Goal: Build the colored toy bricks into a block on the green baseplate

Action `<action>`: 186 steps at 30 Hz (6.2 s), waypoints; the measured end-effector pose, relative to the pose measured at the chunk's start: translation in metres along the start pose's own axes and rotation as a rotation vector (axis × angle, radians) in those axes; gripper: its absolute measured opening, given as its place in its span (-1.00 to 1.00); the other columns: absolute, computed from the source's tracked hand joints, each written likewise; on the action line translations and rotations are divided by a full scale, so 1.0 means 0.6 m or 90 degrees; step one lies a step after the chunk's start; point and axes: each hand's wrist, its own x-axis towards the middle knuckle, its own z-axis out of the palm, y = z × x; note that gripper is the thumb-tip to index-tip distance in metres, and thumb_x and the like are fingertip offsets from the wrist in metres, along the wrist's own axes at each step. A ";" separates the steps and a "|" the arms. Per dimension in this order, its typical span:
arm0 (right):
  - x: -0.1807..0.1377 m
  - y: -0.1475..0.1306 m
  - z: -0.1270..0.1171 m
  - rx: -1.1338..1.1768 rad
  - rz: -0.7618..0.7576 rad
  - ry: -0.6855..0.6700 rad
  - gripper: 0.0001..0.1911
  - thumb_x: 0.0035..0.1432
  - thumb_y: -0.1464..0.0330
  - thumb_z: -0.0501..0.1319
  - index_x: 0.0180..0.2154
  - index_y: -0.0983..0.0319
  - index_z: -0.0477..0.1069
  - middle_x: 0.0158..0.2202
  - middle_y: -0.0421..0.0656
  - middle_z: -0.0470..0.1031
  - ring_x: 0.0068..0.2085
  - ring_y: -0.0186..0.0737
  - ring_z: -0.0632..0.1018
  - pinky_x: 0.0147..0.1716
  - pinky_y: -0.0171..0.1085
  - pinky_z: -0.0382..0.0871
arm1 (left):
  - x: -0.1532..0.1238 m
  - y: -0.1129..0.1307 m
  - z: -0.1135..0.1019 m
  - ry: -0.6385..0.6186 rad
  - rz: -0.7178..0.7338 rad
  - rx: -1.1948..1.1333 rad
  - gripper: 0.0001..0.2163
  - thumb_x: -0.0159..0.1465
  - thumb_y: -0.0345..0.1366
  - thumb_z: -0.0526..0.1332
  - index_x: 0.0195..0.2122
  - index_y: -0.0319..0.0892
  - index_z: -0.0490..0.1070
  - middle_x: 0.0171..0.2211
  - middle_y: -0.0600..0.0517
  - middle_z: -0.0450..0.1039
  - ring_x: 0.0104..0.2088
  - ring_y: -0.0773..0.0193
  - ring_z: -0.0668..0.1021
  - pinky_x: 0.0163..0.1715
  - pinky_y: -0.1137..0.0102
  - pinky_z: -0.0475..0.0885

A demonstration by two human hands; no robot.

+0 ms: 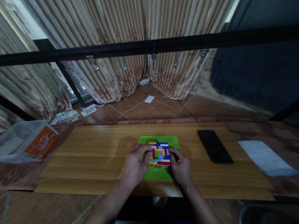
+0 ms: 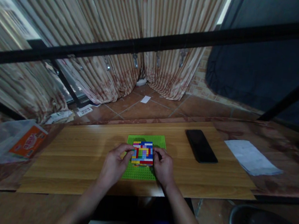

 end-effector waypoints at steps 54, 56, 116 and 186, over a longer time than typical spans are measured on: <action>0.040 0.013 -0.004 0.292 0.179 0.013 -0.48 0.15 -0.07 0.14 -0.11 0.17 0.55 -0.02 -0.05 0.57 0.02 -0.01 0.54 0.06 -0.02 0.36 | 0.029 -0.081 0.096 0.037 -0.287 -0.633 -0.52 0.26 0.10 0.14 0.12 -0.02 0.39 0.24 0.01 0.30 0.29 0.12 0.26 0.32 0.20 0.05; 0.044 -0.001 0.002 0.355 0.197 -0.018 -0.44 0.20 -0.10 0.07 0.00 0.11 0.50 0.12 -0.10 0.48 0.16 -0.03 0.44 0.19 0.00 0.23 | 0.029 -0.081 0.101 0.021 -0.280 -0.641 -0.49 0.27 0.13 0.09 0.16 0.01 0.34 0.28 0.04 0.24 0.32 0.14 0.21 0.33 0.21 0.01; -0.095 0.013 -0.079 -0.013 0.041 -0.065 -0.54 0.03 0.09 0.32 -0.06 0.17 0.52 -0.01 -0.02 0.54 0.04 0.04 0.52 0.10 0.03 0.35 | -0.010 -0.050 0.063 0.029 -0.284 -0.551 -0.59 -0.03 -0.06 0.39 -0.20 -0.17 0.50 -0.35 0.05 0.56 -0.36 0.23 0.56 -0.29 0.37 0.47; -0.044 -0.063 -0.188 0.468 0.421 0.241 -0.38 -0.09 0.04 0.39 -0.04 0.23 0.42 -0.15 -0.02 0.59 -0.09 0.02 0.59 -0.11 -0.06 0.46 | 0.064 0.015 0.072 -0.032 0.168 0.177 -0.57 0.27 -0.07 0.14 0.10 -0.14 0.34 0.11 -0.14 0.38 0.09 0.03 0.44 0.07 0.06 0.38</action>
